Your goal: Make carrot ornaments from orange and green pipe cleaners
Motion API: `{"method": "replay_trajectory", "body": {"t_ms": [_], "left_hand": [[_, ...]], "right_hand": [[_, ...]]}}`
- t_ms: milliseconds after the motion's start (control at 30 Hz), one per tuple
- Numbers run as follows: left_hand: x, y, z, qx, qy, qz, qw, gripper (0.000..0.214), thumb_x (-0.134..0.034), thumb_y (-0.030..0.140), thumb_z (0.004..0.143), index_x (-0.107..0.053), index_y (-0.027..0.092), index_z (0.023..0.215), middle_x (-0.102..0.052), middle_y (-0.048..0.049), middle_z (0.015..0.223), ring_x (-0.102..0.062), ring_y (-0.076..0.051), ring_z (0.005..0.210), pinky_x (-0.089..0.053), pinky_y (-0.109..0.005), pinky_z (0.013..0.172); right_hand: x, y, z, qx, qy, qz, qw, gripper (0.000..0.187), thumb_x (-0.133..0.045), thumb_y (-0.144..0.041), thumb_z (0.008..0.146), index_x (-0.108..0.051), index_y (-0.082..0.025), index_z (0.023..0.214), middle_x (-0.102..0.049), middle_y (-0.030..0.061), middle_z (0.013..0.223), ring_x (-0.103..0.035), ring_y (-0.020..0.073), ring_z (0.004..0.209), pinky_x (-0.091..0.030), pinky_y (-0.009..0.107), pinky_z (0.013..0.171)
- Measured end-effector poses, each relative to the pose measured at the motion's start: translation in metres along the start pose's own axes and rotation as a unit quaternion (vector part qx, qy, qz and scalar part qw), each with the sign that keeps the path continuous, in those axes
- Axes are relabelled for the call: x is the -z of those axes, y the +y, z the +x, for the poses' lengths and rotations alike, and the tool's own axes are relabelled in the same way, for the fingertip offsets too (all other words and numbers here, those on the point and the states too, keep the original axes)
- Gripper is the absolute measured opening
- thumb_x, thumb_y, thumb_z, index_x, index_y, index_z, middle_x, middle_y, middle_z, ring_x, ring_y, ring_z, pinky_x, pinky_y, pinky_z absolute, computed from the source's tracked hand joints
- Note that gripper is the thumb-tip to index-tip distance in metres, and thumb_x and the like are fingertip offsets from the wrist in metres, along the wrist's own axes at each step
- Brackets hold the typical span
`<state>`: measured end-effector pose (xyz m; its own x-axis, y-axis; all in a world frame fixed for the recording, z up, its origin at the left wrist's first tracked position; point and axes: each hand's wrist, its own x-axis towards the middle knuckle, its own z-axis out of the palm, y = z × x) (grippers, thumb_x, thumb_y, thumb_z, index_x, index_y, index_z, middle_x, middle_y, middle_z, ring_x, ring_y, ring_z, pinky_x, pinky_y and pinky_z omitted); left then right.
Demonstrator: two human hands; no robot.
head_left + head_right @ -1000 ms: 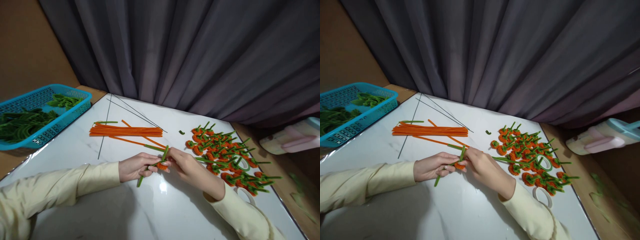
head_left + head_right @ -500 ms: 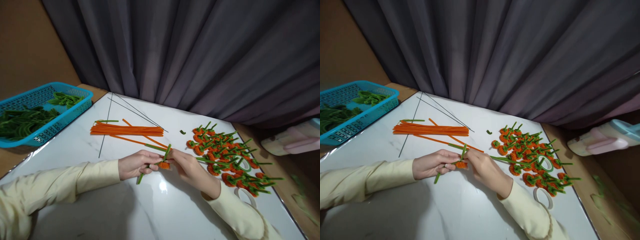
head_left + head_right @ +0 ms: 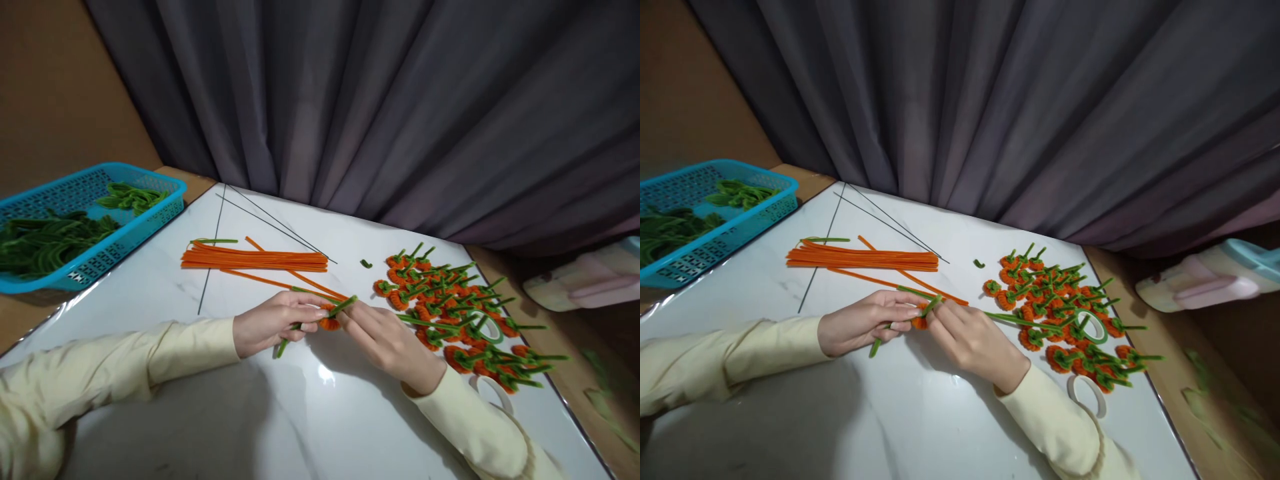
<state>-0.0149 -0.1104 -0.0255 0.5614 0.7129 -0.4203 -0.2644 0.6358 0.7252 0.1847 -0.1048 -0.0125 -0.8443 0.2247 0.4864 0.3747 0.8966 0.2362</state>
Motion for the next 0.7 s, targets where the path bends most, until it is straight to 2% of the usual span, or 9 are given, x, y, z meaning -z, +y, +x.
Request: {"method": "replay_trajectory", "body": {"t_ms": [133,300,367,467,533,600,633,700], "left_hand": [[-0.004,-0.002,-0.004,-0.028,-0.002,0.044,0.999,0.028,-0.068,0.025,0.074,-0.062,0.01,0.097,-0.041,0.0032,0.061,-0.032,-0.003,0.052,-0.013,-0.016,0.041],[-0.006,-0.004,-0.004,-0.064,0.027,0.129,0.989,0.029,-0.064,0.032,0.076,-0.061,0.012,0.096,-0.043,0.0039,0.061,-0.032,-0.004,0.052,-0.019,-0.017,0.043],[-0.007,-0.004,-0.005,-0.079,0.033,0.166,0.982,0.028,-0.062,0.034,0.077,-0.061,0.012,0.096,-0.043,0.0044,0.059,-0.034,-0.005,0.051,-0.024,-0.017,0.045],[-0.01,-0.007,-0.007,-0.131,0.04,0.216,0.967,0.027,-0.059,0.032,0.079,-0.061,0.013,0.098,-0.054,0.0014,0.065,-0.044,-0.007,0.056,-0.035,-0.02,0.051],[-0.012,-0.009,-0.009,-0.179,0.048,0.247,0.951,0.025,-0.057,0.03,0.081,-0.062,0.013,0.099,-0.062,-0.0034,0.081,-0.053,-0.011,0.07,-0.042,-0.022,0.063],[-0.013,-0.008,-0.011,-0.211,0.051,0.277,0.936,0.024,-0.055,0.029,0.082,-0.061,0.014,0.101,-0.063,-0.0061,0.092,-0.056,-0.013,0.08,-0.044,-0.023,0.071],[-0.013,-0.007,-0.011,-0.215,0.05,0.286,0.932,0.025,-0.054,0.029,0.083,-0.06,0.015,0.103,-0.064,-0.006,0.092,-0.056,-0.012,0.078,-0.045,-0.023,0.07],[-0.012,-0.003,-0.01,-0.184,0.037,0.281,0.941,0.029,-0.052,0.031,0.085,-0.056,0.016,0.11,-0.063,-0.0033,0.08,-0.053,-0.008,0.06,-0.042,-0.02,0.055]], "right_hand": [[0.003,-0.004,0.001,0.023,0.001,-0.038,0.999,0.021,-0.037,-0.005,0.089,-0.055,-0.009,0.081,-0.051,0.0052,0.066,-0.047,0.0161,0.062,-0.037,0.028,0.051],[0.008,-0.01,0.005,-0.072,-0.003,-0.015,0.997,0.033,-0.025,-0.002,0.089,-0.053,-0.012,0.075,-0.045,0.0036,0.062,-0.041,0.0147,0.057,-0.029,0.027,0.044],[0.011,-0.014,0.008,-0.085,-0.01,-0.019,0.996,0.034,-0.025,-0.002,0.088,-0.052,-0.013,0.072,-0.045,0.0034,0.061,-0.04,0.0145,0.056,-0.028,0.027,0.044],[0.015,-0.02,0.011,-0.06,-0.025,-0.064,0.996,0.029,-0.029,-0.004,0.088,-0.056,-0.01,0.078,-0.048,0.0052,0.063,-0.045,0.0161,0.059,-0.03,0.028,0.045],[0.017,-0.023,0.011,-0.038,-0.034,-0.093,0.994,0.025,-0.033,-0.005,0.087,-0.057,-0.007,0.083,-0.05,0.0057,0.063,-0.047,0.017,0.058,-0.032,0.029,0.046],[0.018,-0.023,0.011,-0.02,-0.033,-0.111,0.993,0.022,-0.036,-0.006,0.087,-0.058,-0.006,0.085,-0.052,0.0058,0.063,-0.049,0.0173,0.057,-0.035,0.029,0.046],[0.019,-0.021,0.01,-0.007,-0.029,-0.117,0.993,0.022,-0.037,-0.006,0.087,-0.059,-0.006,0.085,-0.054,0.0065,0.063,-0.051,0.0177,0.058,-0.037,0.03,0.047],[0.019,-0.016,0.009,0.033,-0.013,-0.127,0.991,0.021,-0.038,-0.007,0.087,-0.059,-0.006,0.086,-0.059,0.0094,0.07,-0.055,0.0191,0.063,-0.042,0.031,0.051]]}}
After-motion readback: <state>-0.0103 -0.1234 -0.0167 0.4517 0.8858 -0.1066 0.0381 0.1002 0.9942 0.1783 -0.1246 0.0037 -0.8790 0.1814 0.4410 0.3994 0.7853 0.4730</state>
